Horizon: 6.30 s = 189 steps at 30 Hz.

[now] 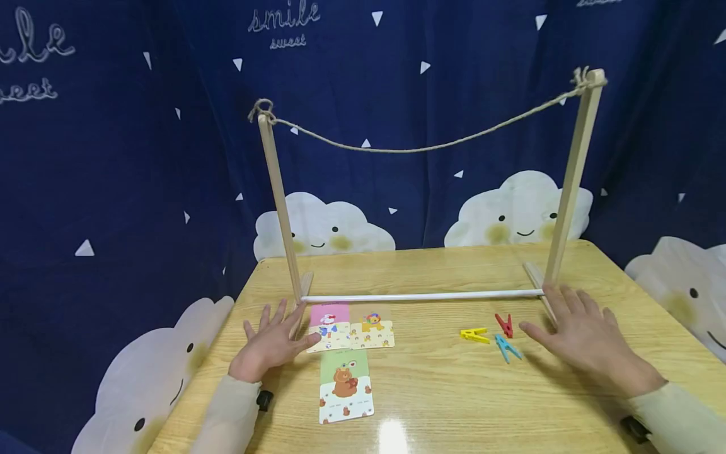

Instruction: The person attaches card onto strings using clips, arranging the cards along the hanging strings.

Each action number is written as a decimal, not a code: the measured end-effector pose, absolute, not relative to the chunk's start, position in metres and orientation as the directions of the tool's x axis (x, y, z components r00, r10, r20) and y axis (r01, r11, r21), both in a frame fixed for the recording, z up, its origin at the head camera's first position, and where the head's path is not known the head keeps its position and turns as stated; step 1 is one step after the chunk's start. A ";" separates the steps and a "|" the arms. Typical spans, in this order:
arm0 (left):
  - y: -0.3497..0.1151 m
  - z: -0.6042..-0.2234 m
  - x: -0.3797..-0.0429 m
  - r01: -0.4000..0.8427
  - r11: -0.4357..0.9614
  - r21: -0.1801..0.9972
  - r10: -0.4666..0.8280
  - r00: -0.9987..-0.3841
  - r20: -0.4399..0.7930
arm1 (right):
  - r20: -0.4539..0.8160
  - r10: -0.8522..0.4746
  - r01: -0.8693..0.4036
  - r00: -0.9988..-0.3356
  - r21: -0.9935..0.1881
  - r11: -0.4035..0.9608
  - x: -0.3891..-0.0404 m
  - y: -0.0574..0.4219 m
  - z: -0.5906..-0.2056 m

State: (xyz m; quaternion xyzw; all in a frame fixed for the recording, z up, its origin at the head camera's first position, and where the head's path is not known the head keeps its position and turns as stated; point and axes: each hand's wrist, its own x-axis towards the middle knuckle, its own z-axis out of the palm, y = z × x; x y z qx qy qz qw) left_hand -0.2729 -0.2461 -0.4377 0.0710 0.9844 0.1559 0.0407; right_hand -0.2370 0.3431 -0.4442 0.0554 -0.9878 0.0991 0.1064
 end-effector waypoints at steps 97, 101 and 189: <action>-0.197 -0.452 -0.248 0.397 0.772 0.497 0.487 -0.872 -0.060 | 0.104 -0.243 -0.265 -0.964 -0.364 0.893 -0.229 0.291 -0.463; -0.197 -0.452 -0.248 0.387 0.770 0.508 0.481 -0.874 -0.063 | 0.092 -0.238 -0.255 -0.967 -0.372 0.893 -0.228 0.291 -0.463; -0.181 -0.419 -0.281 0.490 0.678 0.547 0.520 -0.846 0.113 | 0.309 -0.183 -0.320 -0.933 -0.486 0.813 -0.254 0.260 -0.434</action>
